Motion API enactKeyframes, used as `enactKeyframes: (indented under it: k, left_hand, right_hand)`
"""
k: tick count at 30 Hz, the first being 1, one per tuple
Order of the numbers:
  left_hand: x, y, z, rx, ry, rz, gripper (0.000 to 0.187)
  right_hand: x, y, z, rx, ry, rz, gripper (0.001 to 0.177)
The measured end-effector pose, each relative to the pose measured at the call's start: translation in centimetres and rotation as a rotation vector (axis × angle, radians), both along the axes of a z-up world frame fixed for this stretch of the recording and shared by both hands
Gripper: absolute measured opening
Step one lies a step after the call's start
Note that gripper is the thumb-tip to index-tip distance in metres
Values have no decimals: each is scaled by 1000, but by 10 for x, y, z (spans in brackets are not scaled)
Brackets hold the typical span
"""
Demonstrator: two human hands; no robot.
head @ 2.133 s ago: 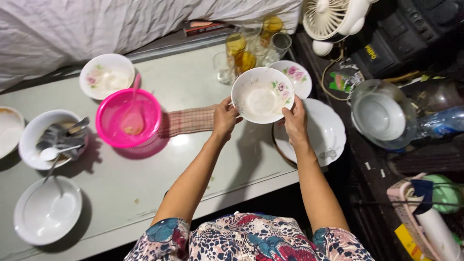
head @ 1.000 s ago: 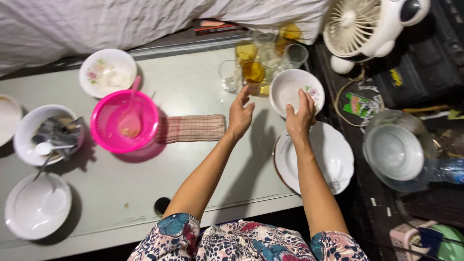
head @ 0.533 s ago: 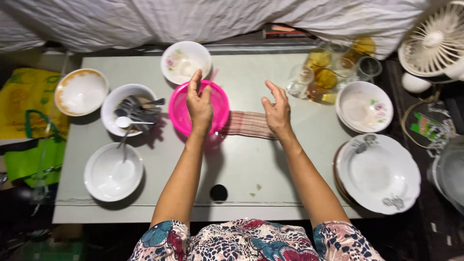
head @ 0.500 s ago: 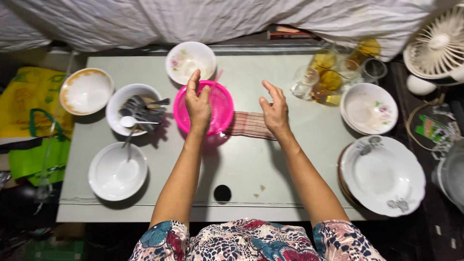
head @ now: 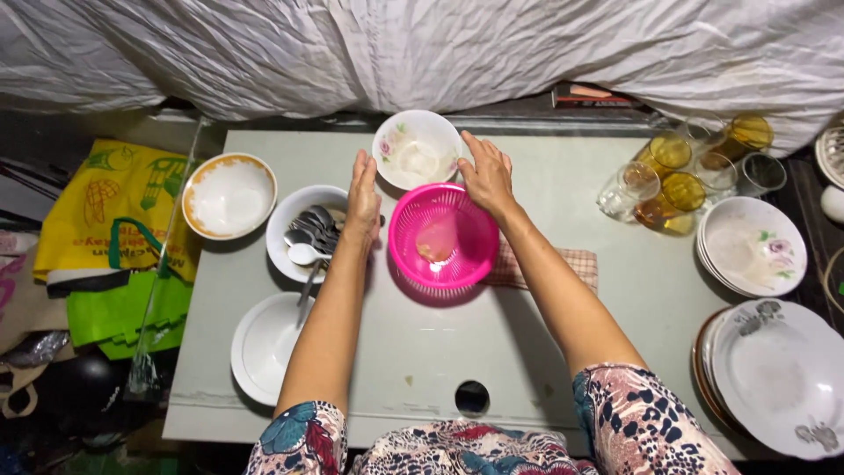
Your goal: Organizing and sorting various plates, bowls, glasses, and cutlery on a table.
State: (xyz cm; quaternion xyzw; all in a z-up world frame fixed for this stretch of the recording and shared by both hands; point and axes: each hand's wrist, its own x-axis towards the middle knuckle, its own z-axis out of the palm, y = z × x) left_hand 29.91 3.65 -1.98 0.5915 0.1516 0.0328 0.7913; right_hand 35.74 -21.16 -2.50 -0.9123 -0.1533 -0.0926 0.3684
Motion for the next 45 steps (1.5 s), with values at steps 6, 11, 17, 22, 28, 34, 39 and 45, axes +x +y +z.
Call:
enactKeyframes:
  k: [6, 11, 17, 22, 28, 34, 39, 45]
  left_hand:
    - [45, 24, -48, -168, 181, -7, 81]
    - [71, 35, -82, -201, 211, 16, 83]
    - [99, 44, -161, -232, 219, 3, 85]
    - [84, 23, -90, -289, 286, -8, 84]
    - [59, -5, -23, -321, 21, -5, 75]
    - [0, -50, 40, -348, -220, -93, 58]
    - [-29, -76, 62, -324, -67, -108, 55]
    - [-53, -137, 64, -229, 29, -471, 73]
  right_hand:
    - [58, 23, -10, 51, 282, -58, 63]
    - [102, 15, -88, -1, 388, -102, 60]
    - [105, 9, -126, 204, 759, -16, 47]
    - [86, 7, -95, 252, 765, 20, 45]
    - [47, 2, 3, 525, 497, -23, 50]
    - [9, -40, 31, 729, 49, -64, 47]
    - [-34, -101, 60, 739, 163, 3, 44]
    - [-85, -164, 81, 617, 251, 51, 54]
